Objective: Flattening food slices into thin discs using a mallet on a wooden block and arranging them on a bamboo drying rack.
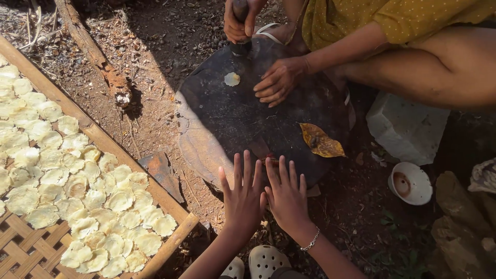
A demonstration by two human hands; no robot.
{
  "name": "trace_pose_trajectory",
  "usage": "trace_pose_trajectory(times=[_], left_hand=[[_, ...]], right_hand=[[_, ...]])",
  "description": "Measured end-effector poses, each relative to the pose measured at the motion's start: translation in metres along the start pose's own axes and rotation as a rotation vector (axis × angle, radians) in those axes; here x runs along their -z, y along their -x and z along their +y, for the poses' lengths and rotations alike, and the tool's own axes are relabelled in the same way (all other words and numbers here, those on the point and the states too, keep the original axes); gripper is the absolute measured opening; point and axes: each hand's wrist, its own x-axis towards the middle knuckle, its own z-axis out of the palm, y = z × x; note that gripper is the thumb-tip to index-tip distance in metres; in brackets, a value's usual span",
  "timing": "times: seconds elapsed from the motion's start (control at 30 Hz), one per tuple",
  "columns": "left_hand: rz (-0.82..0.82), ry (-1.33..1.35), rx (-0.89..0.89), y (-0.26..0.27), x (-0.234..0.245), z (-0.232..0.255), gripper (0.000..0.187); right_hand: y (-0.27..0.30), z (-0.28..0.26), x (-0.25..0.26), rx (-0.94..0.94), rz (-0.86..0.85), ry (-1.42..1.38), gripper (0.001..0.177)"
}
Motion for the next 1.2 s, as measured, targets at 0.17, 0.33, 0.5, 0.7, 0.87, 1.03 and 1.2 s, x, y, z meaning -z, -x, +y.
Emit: trace_pose_trajectory(times=[0.17,0.33,0.5,0.7,0.87,1.03,1.2], left_hand=[[0.002,0.017,-0.02,0.002,-0.007,0.003,0.082],[0.024,-0.006,-0.036,-0.001,-0.001,0.002,0.079],[0.026,0.085,-0.001,-0.006,0.014,-0.001,0.065],[0.006,0.064,0.02,-0.012,0.028,-0.006,0.028],[-0.029,0.183,0.021,-0.013,0.033,-0.004,0.02],[0.285,0.082,0.021,-0.013,0.025,-0.002,0.035],[0.054,0.156,0.086,-0.019,0.043,-0.005,0.023]], right_hand=[[-0.001,0.002,-0.003,0.031,0.035,0.026,0.074],[-0.006,-0.007,0.008,0.017,-0.039,-0.001,0.085],[-0.009,-0.009,0.004,0.026,-0.026,0.063,0.093],[-0.011,-0.013,0.018,-0.071,-0.205,-0.071,0.091],[-0.011,-0.023,0.035,-0.072,-0.139,-0.136,0.07],[-0.014,-0.037,0.059,-0.04,-0.159,-0.162,0.075],[-0.018,-0.034,0.056,-0.051,-0.19,-0.139,0.072]])
